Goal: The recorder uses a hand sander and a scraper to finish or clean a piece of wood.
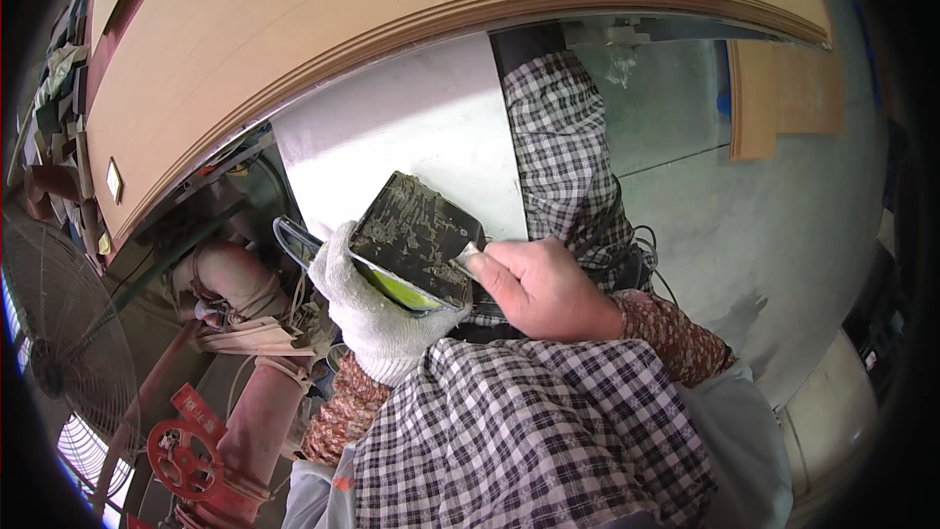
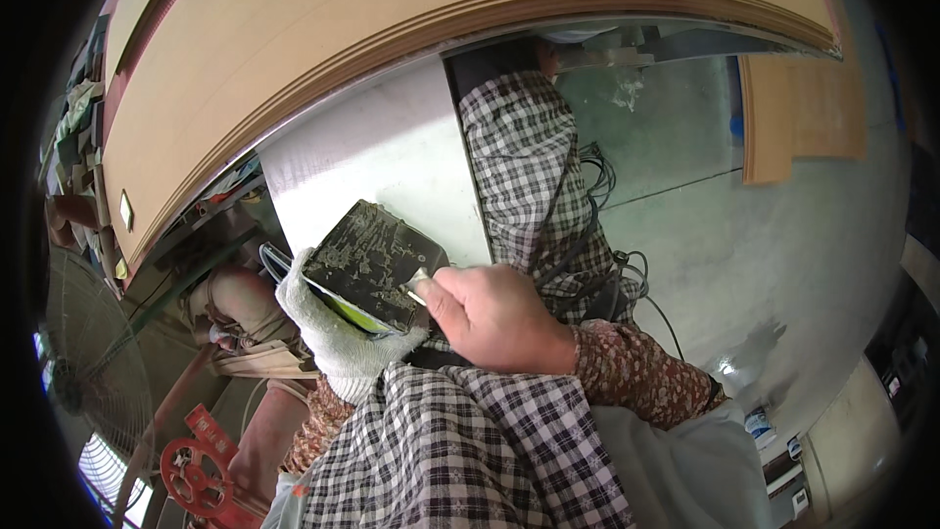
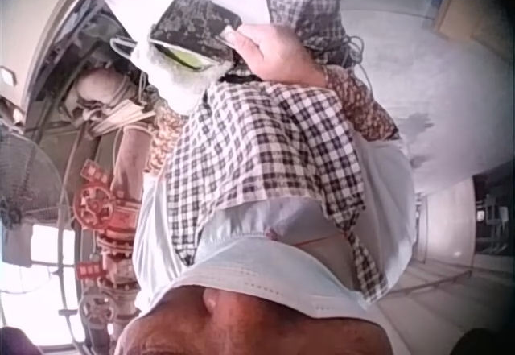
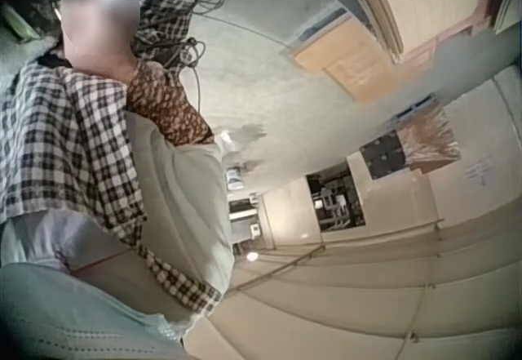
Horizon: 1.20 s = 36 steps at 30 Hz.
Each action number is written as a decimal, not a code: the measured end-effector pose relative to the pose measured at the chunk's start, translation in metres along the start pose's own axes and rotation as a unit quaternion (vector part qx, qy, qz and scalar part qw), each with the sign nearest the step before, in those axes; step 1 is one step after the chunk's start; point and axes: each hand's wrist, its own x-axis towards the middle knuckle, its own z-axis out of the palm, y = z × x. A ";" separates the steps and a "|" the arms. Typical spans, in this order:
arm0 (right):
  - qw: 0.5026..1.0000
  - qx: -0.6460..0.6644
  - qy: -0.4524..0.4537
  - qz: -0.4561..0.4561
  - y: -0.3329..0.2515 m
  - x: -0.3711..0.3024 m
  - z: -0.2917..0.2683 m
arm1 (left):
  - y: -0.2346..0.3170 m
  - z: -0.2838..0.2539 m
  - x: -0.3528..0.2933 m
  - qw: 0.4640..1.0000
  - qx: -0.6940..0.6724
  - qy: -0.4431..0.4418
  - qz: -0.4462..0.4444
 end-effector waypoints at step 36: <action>0.999 -0.002 -0.006 -0.031 -0.006 -0.008 0.001 | -0.004 0.018 -0.002 0.994 -0.088 0.053 -0.042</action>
